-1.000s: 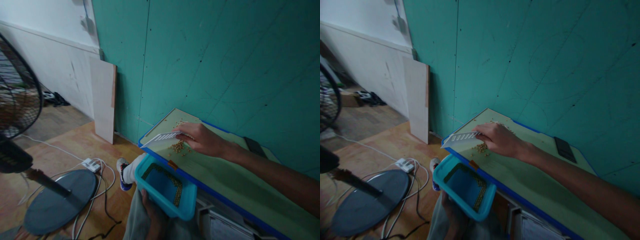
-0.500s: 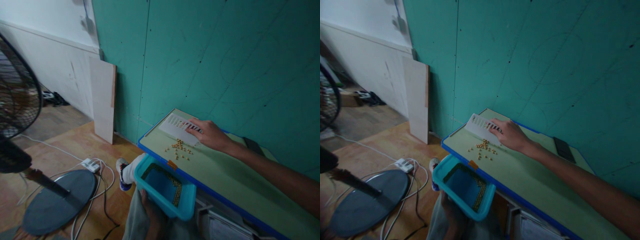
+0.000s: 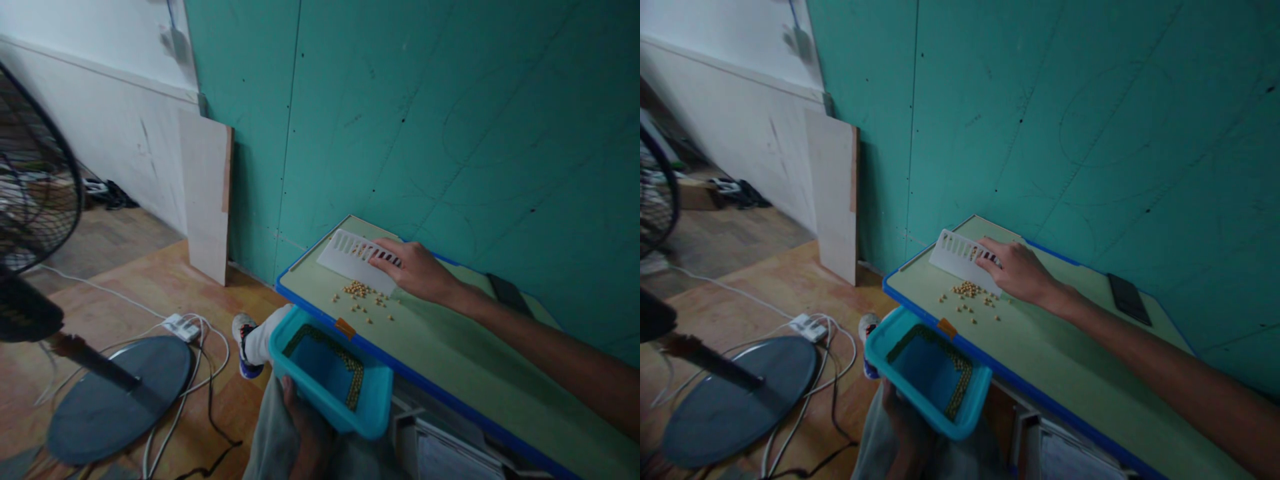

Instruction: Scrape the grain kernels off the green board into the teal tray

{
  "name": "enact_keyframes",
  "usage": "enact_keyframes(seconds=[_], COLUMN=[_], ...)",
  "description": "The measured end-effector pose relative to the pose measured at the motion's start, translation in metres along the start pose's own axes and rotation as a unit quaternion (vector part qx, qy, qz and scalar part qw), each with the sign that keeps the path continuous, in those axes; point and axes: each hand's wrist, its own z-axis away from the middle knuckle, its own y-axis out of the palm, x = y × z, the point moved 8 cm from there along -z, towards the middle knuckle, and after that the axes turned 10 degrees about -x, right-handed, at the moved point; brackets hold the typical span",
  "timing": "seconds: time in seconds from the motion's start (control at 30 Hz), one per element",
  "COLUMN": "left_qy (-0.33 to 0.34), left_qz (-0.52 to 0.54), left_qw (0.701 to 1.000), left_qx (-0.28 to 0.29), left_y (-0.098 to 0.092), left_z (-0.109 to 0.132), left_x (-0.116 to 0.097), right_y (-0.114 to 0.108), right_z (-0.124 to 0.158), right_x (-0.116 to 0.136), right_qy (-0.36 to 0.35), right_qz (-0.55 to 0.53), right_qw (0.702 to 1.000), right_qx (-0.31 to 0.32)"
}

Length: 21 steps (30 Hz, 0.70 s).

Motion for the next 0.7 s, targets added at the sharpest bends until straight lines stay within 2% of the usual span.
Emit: enact_keyframes(seconds=[0.13, 0.23, 0.4, 0.57, 0.7], left_qy=[0.013, 0.029, -0.019, 0.025, 0.012], left_qz=[0.012, 0.012, 0.018, 0.015, 0.021], left_qw=[1.0, 0.999, 0.999, 0.999, 0.999], left_qx=[-0.023, -0.023, -0.021, -0.036, -0.041], left_y=[-0.006, -0.004, 0.0, 0.0, 0.0], left_z=[-0.005, -0.001, 0.004, 0.002, 0.0], left_x=[0.0, -0.006, -0.002, -0.007, -0.005], right_y=[0.0, 0.001, 0.004, 0.001, -0.002], right_z=[0.002, 0.003, 0.005, 0.008, 0.011], right_x=[0.004, 0.006, 0.01, 0.023, 0.031], right_qy=[0.0, 0.001, -0.001, -0.027, -0.038], right_qz=[-0.007, -0.01, -0.005, -0.026, -0.034], right_qw=[1.0, 1.0, 1.0, 0.999, 0.999], right_qx=[-0.001, 0.002, 0.016, 0.02, 0.018])
